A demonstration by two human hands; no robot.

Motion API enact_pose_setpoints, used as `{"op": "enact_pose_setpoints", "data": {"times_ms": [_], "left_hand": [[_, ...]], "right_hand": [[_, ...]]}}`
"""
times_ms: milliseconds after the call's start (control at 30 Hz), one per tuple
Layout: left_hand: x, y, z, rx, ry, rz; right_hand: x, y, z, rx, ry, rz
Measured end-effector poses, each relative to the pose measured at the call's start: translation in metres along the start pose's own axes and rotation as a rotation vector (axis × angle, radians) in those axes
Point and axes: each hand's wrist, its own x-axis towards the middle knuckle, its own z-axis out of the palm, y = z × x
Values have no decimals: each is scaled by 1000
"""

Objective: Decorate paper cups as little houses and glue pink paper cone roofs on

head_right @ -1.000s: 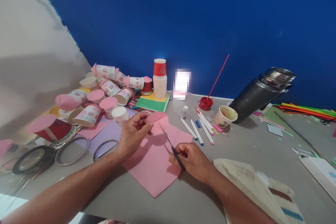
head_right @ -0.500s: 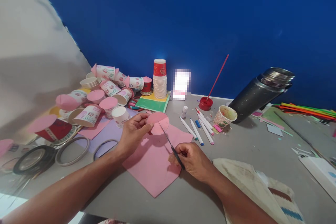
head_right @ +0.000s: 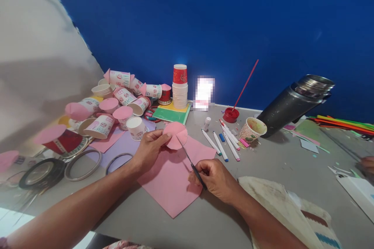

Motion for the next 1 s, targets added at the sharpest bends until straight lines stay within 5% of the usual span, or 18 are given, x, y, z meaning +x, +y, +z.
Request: {"op": "enact_pose_setpoints", "data": {"times_ms": [567,1000], "left_hand": [[0,1,-1,-118,-100,-25],[0,6,0,-292,-175,-188]], "right_hand": [[1,9,-1,-87,8,-15],[0,12,1,-98,7,-21]]}}
